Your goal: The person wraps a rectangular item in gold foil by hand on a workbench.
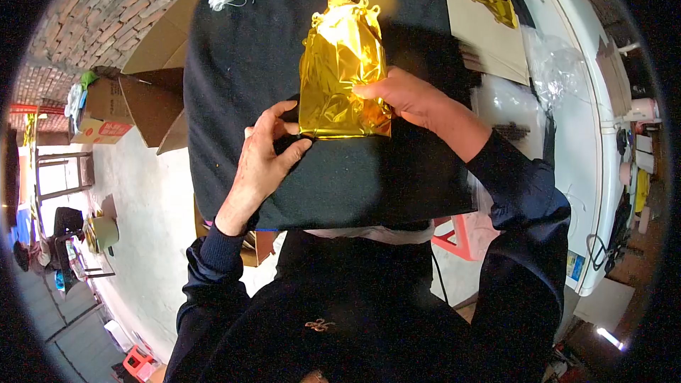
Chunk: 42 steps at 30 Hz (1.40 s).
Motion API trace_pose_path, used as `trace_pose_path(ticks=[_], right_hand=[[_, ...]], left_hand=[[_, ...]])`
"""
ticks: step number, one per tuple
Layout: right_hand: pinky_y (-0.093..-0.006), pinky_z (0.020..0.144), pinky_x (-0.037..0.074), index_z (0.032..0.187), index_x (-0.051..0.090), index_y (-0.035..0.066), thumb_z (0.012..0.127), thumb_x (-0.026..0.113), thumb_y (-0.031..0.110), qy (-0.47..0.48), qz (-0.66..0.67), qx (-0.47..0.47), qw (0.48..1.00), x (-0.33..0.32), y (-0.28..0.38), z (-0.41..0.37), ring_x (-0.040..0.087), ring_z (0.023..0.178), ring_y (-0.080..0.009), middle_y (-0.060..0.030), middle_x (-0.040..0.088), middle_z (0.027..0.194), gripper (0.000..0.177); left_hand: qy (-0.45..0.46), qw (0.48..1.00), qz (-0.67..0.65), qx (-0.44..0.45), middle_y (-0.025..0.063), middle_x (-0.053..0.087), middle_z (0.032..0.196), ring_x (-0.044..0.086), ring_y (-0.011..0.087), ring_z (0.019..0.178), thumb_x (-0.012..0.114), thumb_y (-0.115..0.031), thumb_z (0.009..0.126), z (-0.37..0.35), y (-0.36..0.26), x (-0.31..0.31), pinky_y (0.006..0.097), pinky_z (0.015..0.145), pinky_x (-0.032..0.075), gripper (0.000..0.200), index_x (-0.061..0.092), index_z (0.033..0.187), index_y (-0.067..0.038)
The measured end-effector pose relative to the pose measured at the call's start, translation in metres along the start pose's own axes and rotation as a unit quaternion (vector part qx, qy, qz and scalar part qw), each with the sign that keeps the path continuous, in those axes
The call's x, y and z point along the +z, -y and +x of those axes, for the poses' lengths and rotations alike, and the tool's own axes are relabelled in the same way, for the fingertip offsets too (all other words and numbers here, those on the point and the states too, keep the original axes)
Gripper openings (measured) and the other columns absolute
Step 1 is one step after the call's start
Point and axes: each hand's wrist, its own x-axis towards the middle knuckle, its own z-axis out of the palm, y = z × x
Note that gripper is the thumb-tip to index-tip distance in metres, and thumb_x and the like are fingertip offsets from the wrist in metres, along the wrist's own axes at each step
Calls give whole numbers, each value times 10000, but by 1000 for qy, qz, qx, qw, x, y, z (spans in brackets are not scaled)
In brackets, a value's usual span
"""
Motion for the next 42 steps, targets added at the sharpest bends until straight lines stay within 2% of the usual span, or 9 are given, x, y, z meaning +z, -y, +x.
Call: trace_pose_path(ticks=[4,14,17,20,23,26,27,31,42], right_hand=[[-342,963,530,1322,614,1,956,697,190,17,18,-64,998,0,-5,3,685,1065,-181,-78,704,1201,421],[-332,940,517,1285,635,2,978,692,217,-1,-56,-64,996,-2,-1,11,662,1058,-157,-65,695,1169,379],[-330,934,519,1280,636,4,977,693,221,-5,-51,-57,997,-3,-2,11,662,1050,-154,-62,694,1164,377],[-325,929,518,1276,639,6,972,694,214,-5,-41,-59,997,1,1,8,660,1045,-146,-58,695,1160,373],[-318,921,517,1275,642,15,966,696,204,5,-51,-53,997,-4,-1,11,657,1042,-135,-50,695,1158,367],[-314,911,516,1271,649,22,965,692,195,13,-43,-59,997,-2,1,9,654,1035,-126,-42,697,1149,353],[-314,907,517,1268,651,25,968,690,192,11,-40,-68,997,-1,1,8,655,1028,-125,-40,699,1144,346],[-313,892,519,1261,658,24,977,678,178,9,-44,-81,996,-4,-5,14,660,999,-123,-39,704,1131,324],[-307,905,523,1283,654,14,985,663,175,8,-28,-91,995,-1,-7,14,668,1018,-126,-48,711,1153,338]], left_hand=[[-10,1000,7,-19,68,780,1000,741,221,994,784,-87,884,2,-3,1,358,997,427,556,521,1374,-64],[-30,998,-9,-57,49,768,893,732,191,912,769,-90,897,7,-5,4,342,970,418,563,521,1403,-85],[-25,997,13,-73,78,759,1006,705,191,945,774,-90,892,7,-9,3,373,962,443,600,506,1428,-86],[-86,996,8,-23,123,707,1194,668,252,1032,773,-73,869,4,-8,8,411,1003,449,606,525,1422,-69],[-122,973,122,152,149,641,1307,620,326,1164,771,-56,836,5,-18,5,441,1065,433,587,562,1385,-47],[3,960,177,219,169,510,1510,404,347,1473,791,-216,832,2,-28,6,508,1211,294,696,531,1458,-60],[45,952,210,218,161,379,1621,300,337,1537,728,-398,877,1,-22,11,538,1250,204,778,456,1533,-80],[100,935,264,213,155,293,1666,247,334,1555,569,-599,933,0,-16,18,553,1260,167,833,386,1576,-102],[100,934,273,209,206,286,1658,252,375,1547,524,-647,950,3,-15,22,575,1243,188,834,389,1574,-110]])
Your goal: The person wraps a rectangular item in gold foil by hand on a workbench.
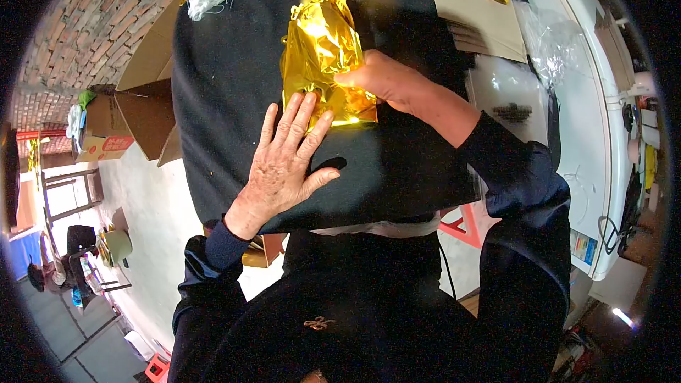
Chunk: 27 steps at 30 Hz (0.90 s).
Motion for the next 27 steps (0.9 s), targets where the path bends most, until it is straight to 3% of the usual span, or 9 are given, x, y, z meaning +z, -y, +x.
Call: trace_pose_path(ticks=[10,16,19,22,27], right_hand=[[-311,885,549,1312,636,15,992,649,193,12,28,-27,999,2,1,0,683,1038,-127,-55,712,1173,366],[-291,867,540,1266,631,27,993,658,223,9,-21,51,998,7,31,-27,658,1021,-99,-33,693,1122,337],[-286,830,536,1245,600,28,1001,659,229,-48,-84,20,995,1,13,-45,640,971,-101,-24,669,1078,322],[-274,791,522,1261,557,10,1003,667,217,-117,-57,-12,991,8,-11,-69,628,925,-108,-34,655,1061,349],[-273,701,530,1244,515,-48,966,716,174,-201,-110,-61,971,20,-36,-87,645,804,-121,-103,692,953,408]], left_hand=[[6,1000,12,-4,211,317,1638,275,381,1533,506,-663,956,2,-1,1,577,1239,196,818,410,1568,-129],[7,1000,27,-5,208,316,1639,270,376,1536,503,-668,954,2,-1,3,573,1244,191,821,401,1575,-141],[4,1000,26,-4,205,318,1638,268,371,1537,496,-669,959,2,-2,2,570,1248,183,818,400,1577,-142],[3,1000,30,-4,203,320,1637,267,365,1539,479,-672,968,2,-2,4,567,1252,171,810,400,1577,-144],[0,999,38,-2,202,323,1636,266,358,1541,467,-673,977,1,-2,3,563,1255,158,800,405,1575,-146]])
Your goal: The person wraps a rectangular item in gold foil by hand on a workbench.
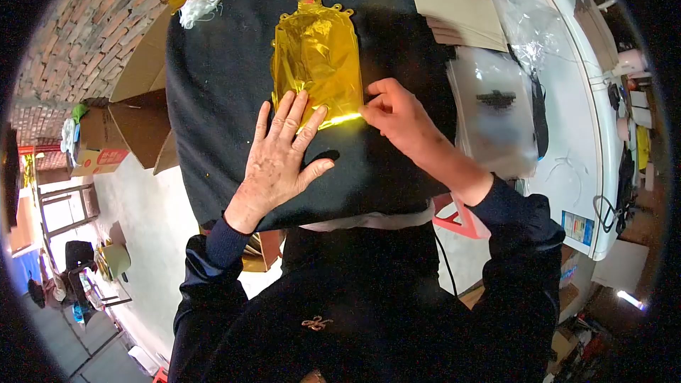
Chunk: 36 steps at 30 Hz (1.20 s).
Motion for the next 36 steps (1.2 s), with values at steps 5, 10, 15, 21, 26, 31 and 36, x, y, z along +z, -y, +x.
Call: trace_pose_path(ticks=[5,10,15,21,26,31,36], right_hand=[[-314,678,536,1204,516,-18,944,730,150,-61,-76,-68,993,12,-19,1,682,763,-157,-130,707,849,376],[-353,628,538,1147,512,18,908,736,122,-116,-165,-106,974,22,-12,1,713,690,-250,-145,696,777,344],[-345,595,518,1138,526,21,914,717,73,-156,-275,-140,938,31,-11,-2,656,618,-228,-89,652,725,299],[-422,814,540,1211,549,66,877,741,152,-182,-407,-240,862,36,-4,-6,675,1032,-321,-139,675,1104,395],[-552,1242,140,1488,459,-16,942,657,367,-73,-500,-332,796,42,7,-8,260,1542,-312,-165,389,1590,695],[-597,1250,67,1542,409,3,953,621,461,-4,-505,-293,812,42,-5,-4,221,1566,-292,-168,325,1644,775],[-621,1234,130,1503,488,40,921,654,511,-11,-515,-326,793,38,-8,0,259,1547,-291,-174,361,1617,767]], left_hand=[[-6,1000,0,0,202,324,1637,270,354,1539,484,-662,976,-1,-1,1,563,1256,151,780,412,1578,-171],[-6,1000,1,-2,203,323,1638,275,352,1537,502,-653,973,-1,0,1,571,1254,148,756,420,1578,-207],[-13,1000,-3,-2,205,335,1630,275,351,1537,508,-661,968,-1,0,1,579,1252,153,748,443,1565,-215],[-14,1000,-6,-5,193,338,1624,263,333,1540,512,-649,972,-1,0,3,584,1260,129,727,456,1555,-219],[-16,1000,-12,-5,201,346,1620,270,345,1540,510,-613,988,-1,0,3,590,1250,152,701,447,1559,-210],[-15,1000,-19,-15,196,321,1640,257,346,1547,504,-523,1019,-1,-1,1,575,1256,147,703,372,1592,-137],[-54,995,-76,-25,212,283,1659,240,363,1553,543,-432,1020,-1,4,-3,525,1267,150,739,308,1602,-41]])
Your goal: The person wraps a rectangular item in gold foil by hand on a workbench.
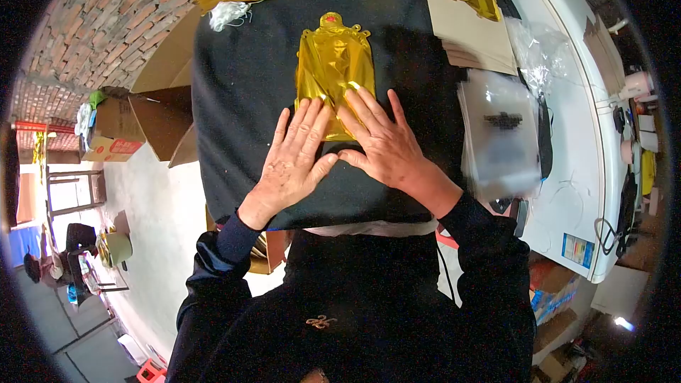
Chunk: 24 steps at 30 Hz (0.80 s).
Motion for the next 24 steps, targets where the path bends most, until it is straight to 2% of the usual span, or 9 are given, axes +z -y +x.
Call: trace_pose_path(ticks=[1,2,5,6,7,9,15,18,24], right_hand=[[-621,1235,124,1504,489,45,921,655,514,-1,3,2,1000,0,0,0,257,1548,-291,-172,362,1618,766],[-621,1237,119,1505,491,50,921,656,516,-1,7,4,1000,0,1,0,255,1549,-290,-169,363,1619,766],[-622,1240,109,1514,484,56,920,662,517,-6,15,8,1000,3,1,-1,251,1551,-292,-163,364,1622,772],[-623,1240,107,1517,480,56,919,666,515,-7,17,9,1000,4,1,-1,250,1552,-293,-160,364,1624,776],[-623,1240,110,1522,474,57,917,672,511,-6,14,9,1000,4,1,-2,250,1552,-295,-161,363,1626,782],[-625,1240,114,1531,463,59,912,686,502,-5,8,8,1000,4,1,-1,252,1552,-298,-161,361,1629,794],[-588,1251,87,1568,406,57,905,711,413,-2,27,12,1000,1,2,-1,250,1555,-313,-172,337,1645,812],[-626,1242,121,1561,418,62,908,695,505,-6,10,12,1000,4,1,-1,249,1554,-312,-169,344,1641,836],[-622,1245,115,1565,411,79,914,677,523,-7,10,10,1000,3,1,-1,246,1554,-321,-168,332,1644,832]], left_hand=[[-18,1000,-22,-10,216,277,1661,239,367,1554,550,-416,1020,-1,1,-1,515,1269,150,743,299,1603,-30],[-51,997,-44,-29,234,348,1616,290,391,1527,616,-330,995,-1,2,-2,500,1257,194,732,322,1580,-1],[-147,981,-80,-96,229,476,1503,416,396,1432,670,-263,963,-2,15,3,485,1197,298,681,401,1528,5],[-162,977,-45,-128,189,586,1325,532,373,1249,724,-221,918,2,12,-5,454,1062,401,568,539,1412,-7],[-200,970,-6,-137,128,632,1174,569,328,1061,752,-223,858,6,16,-1,431,900,420,414,669,1210,-21],[-189,965,-19,-183,87,666,1019,584,310,994,747,-239,868,15,23,-2,420,849,414,243,743,1026,-54],[-121,946,-94,-285,130,735,941,637,340,959,655,-329,930,52,42,3,451,848,421,300,760,916,-48],[-112,956,-41,-269,145,744,954,651,349,953,635,-322,938,60,49,5,473,844,434,307,753,921,-39],[-143,958,54,-244,129,731,899,661,335,919,659,-286,952,52,49,16,462,792,458,244,711,906,-52]])
